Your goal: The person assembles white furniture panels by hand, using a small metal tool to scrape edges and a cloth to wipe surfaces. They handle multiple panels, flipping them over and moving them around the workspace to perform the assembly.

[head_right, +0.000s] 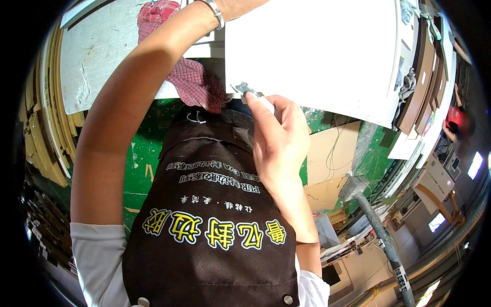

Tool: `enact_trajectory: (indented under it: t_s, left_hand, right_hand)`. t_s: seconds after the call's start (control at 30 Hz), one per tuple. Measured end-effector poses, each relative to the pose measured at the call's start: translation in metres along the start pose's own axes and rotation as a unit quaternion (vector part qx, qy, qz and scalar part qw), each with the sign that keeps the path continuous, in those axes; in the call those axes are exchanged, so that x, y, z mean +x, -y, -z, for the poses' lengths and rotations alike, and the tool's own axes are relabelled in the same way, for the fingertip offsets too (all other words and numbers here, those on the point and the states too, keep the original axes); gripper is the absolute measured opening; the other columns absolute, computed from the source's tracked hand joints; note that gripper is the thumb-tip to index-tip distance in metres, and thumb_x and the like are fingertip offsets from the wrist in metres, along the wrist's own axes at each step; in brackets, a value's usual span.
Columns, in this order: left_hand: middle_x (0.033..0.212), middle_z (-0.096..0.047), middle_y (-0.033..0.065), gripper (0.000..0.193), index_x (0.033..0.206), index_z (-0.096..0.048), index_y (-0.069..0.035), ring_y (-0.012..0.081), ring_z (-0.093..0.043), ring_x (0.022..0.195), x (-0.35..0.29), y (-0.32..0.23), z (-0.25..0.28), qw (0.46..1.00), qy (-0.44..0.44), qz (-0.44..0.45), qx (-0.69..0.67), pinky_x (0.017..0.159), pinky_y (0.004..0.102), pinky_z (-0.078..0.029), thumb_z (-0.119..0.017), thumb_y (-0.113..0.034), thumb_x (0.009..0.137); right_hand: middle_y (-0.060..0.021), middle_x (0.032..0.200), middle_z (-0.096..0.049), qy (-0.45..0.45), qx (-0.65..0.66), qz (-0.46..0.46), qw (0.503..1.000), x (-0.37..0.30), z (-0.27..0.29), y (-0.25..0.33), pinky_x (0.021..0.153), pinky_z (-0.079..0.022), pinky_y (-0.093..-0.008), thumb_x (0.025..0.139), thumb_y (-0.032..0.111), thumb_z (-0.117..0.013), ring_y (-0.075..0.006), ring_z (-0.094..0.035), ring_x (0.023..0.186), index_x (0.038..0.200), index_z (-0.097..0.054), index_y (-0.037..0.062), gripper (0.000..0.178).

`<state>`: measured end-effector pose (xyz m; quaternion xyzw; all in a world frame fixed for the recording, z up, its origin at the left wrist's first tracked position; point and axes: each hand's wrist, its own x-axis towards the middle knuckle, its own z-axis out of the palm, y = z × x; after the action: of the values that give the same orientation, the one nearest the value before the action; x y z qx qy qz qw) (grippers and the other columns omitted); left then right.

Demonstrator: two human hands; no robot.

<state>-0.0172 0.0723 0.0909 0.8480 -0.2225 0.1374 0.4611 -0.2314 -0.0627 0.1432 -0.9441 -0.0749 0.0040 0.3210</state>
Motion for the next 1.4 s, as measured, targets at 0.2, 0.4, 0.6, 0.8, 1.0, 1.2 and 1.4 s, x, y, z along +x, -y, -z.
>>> enact_trajectory:
  t_s: [0.2,0.4,0.6,0.8,1.0,1.2,1.4]
  left_hand:
    - [0.085,-0.066,0.0183,0.017,0.092,-0.060,-0.002,0.0341,-0.065,0.082,0.003,0.001,-0.004,1.000,0.002,-0.008,0.000,0.076,0.0411,-0.052,-0.059,-0.019,0.091]
    - [0.085,-0.066,0.0184,0.018,0.092,-0.060,-0.002,0.0341,-0.065,0.082,-0.003,-0.002,0.010,1.000,-0.003,0.025,0.015,0.075,0.0410,-0.052,-0.059,-0.020,0.091]
    - [0.086,-0.066,0.0186,0.017,0.092,-0.060,-0.002,0.0345,-0.065,0.082,0.004,0.000,-0.010,1.000,0.004,-0.010,-0.005,0.075,0.0411,-0.052,-0.059,-0.020,0.091]
    - [0.085,-0.066,0.0183,0.017,0.092,-0.060,-0.003,0.0346,-0.065,0.082,-0.003,-0.001,0.007,1.000,-0.017,0.010,0.012,0.075,0.0411,-0.052,-0.059,-0.020,0.091]
    - [0.086,-0.066,0.0177,0.017,0.092,-0.060,-0.003,0.0337,-0.065,0.082,0.003,-0.001,-0.003,1.000,0.005,0.006,0.010,0.076,0.0407,-0.052,-0.059,-0.020,0.091]
    - [0.086,-0.066,0.0177,0.017,0.092,-0.061,-0.003,0.0337,-0.066,0.082,0.000,-0.001,0.000,1.000,-0.004,0.006,0.006,0.076,0.0406,-0.052,-0.059,-0.020,0.091]
    - [0.087,-0.067,0.0179,0.018,0.093,-0.061,-0.003,0.0337,-0.066,0.083,0.001,0.001,-0.002,1.000,0.000,-0.001,0.004,0.077,0.0408,-0.052,-0.059,-0.020,0.091]
  right_hand:
    - [-0.0109,0.094,-0.063,-0.006,-0.032,0.027,0.999,-0.005,-0.002,-0.006,0.064,-0.047,-0.0331,0.071,-0.010,-0.066,-0.0250,-0.060,0.077,0.106,-0.073,0.0099,0.041]
    - [-0.0105,0.094,-0.063,-0.008,-0.014,0.031,0.999,0.001,0.000,-0.001,0.065,-0.048,-0.0336,0.072,-0.008,-0.067,-0.0253,-0.061,0.079,0.105,-0.073,0.0114,0.039]
    - [-0.0101,0.094,-0.063,-0.013,-0.039,0.008,0.999,-0.005,-0.003,-0.003,0.065,-0.049,-0.0338,0.074,-0.007,-0.068,-0.0259,-0.061,0.080,0.105,-0.073,0.0111,0.036]
    - [-0.0108,0.093,-0.064,-0.005,-0.007,0.014,1.000,0.002,-0.003,-0.004,0.065,-0.049,-0.0335,0.075,-0.008,-0.067,-0.0258,-0.061,0.078,0.105,-0.073,0.0109,0.036]
    - [-0.0110,0.093,-0.064,-0.014,-0.016,0.014,1.000,-0.009,-0.006,-0.007,0.065,-0.050,-0.0334,0.074,-0.009,-0.066,-0.0255,-0.062,0.077,0.106,-0.073,0.0109,0.039]
    - [-0.0110,0.094,-0.064,-0.032,-0.007,0.014,0.999,0.003,-0.006,-0.005,0.065,-0.050,-0.0328,0.074,-0.010,-0.065,-0.0255,-0.062,0.077,0.107,-0.073,0.0105,0.039]
    - [-0.0113,0.094,-0.064,-0.011,-0.013,0.025,1.000,-0.009,-0.010,0.000,0.063,-0.050,-0.0319,0.074,-0.009,-0.066,-0.0248,-0.062,0.078,0.107,-0.073,0.0104,0.039]
